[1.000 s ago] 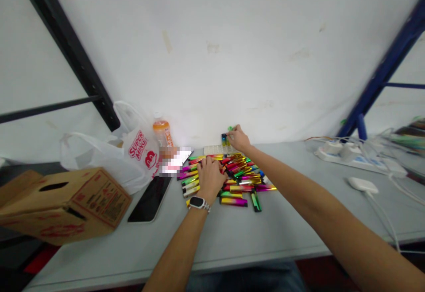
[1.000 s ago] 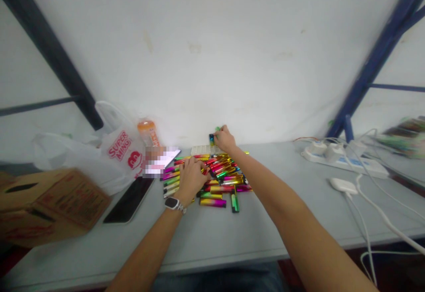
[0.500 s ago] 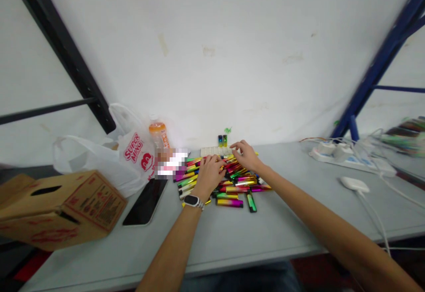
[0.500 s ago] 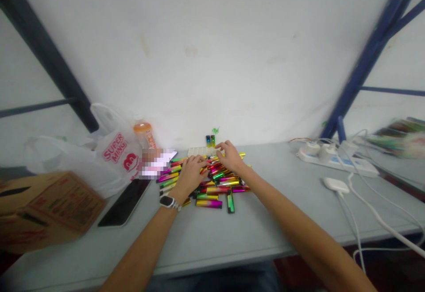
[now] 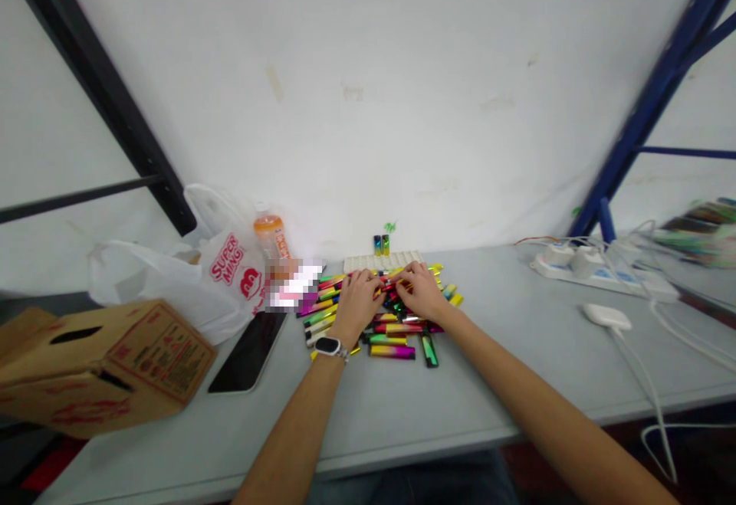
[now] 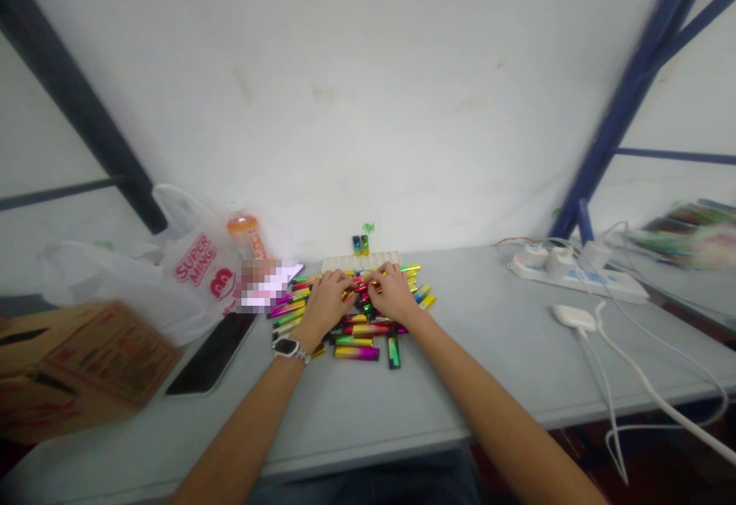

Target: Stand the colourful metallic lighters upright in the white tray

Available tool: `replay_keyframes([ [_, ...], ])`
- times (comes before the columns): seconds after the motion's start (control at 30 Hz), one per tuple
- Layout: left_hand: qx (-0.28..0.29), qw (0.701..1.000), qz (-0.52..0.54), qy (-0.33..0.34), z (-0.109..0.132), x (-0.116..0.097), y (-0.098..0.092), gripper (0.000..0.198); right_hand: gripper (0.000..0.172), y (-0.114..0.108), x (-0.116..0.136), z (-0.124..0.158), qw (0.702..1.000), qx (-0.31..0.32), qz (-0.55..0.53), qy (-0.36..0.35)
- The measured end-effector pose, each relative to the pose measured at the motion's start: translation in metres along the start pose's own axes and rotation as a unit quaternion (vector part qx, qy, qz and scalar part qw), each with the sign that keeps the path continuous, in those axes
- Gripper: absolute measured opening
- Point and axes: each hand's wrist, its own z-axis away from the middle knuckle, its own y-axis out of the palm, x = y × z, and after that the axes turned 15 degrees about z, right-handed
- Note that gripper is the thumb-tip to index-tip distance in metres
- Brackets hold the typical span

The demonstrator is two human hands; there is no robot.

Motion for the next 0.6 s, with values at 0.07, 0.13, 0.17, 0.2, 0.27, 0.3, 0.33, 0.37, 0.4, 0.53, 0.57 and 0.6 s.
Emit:
replay_keyframes([
  [0.07, -0.027, 0.998, 0.047, 0.008, 0.000, 0.002, -0.001, 0.017, 0.019, 0.000, 0.000, 0.001, 1.000, -0.014, -0.017, 0.015],
  [0.13, -0.066, 0.989, 0.128, 0.020, -0.001, 0.002, -0.003, 0.017, 0.018, -0.002, 0.000, 0.001, 0.998, -0.037, -0.041, 0.030],
  [0.17, -0.089, 0.979, 0.179, 0.024, -0.001, 0.001, -0.003, 0.016, 0.018, -0.004, 0.000, 0.001, 0.997, -0.047, -0.057, 0.035],
  [0.2, -0.114, 0.965, 0.236, 0.024, -0.001, -0.001, -0.003, 0.016, 0.018, -0.007, 0.000, 0.002, 0.995, -0.056, -0.075, 0.038],
  [0.27, -0.166, 0.920, 0.356, 0.017, -0.001, -0.007, -0.003, 0.017, 0.019, -0.012, 0.000, 0.002, 0.990, -0.069, -0.113, 0.042],
  [0.3, -0.188, 0.890, 0.414, 0.008, -0.001, -0.010, -0.002, 0.019, 0.019, -0.014, -0.001, 0.003, 0.988, -0.075, -0.130, 0.045],
  [0.33, -0.206, 0.858, 0.470, 0.001, 0.000, -0.015, -0.001, 0.021, 0.019, -0.016, -0.001, 0.003, 0.985, -0.080, -0.145, 0.047],
  [0.37, -0.219, 0.826, 0.519, -0.007, 0.000, -0.019, 0.000, 0.023, 0.019, -0.017, -0.001, 0.004, 0.983, -0.085, -0.158, 0.049],
  [0.4, -0.224, 0.797, 0.561, -0.014, 0.001, -0.024, 0.002, 0.026, 0.019, -0.018, 0.000, 0.004, 0.980, -0.089, -0.169, 0.050],
  [0.53, -0.207, 0.733, 0.645, -0.055, 0.003, -0.035, 0.009, 0.035, 0.018, -0.016, 0.003, 0.005, 0.974, -0.092, -0.203, 0.045],
  [0.57, -0.197, 0.726, 0.656, -0.069, 0.004, -0.037, 0.010, 0.038, 0.018, -0.015, 0.004, 0.005, 0.973, -0.090, -0.209, 0.042],
  [0.6, -0.185, 0.718, 0.665, -0.086, 0.005, -0.037, 0.012, 0.042, 0.018, -0.015, 0.006, 0.006, 0.972, -0.086, -0.215, 0.038],
])
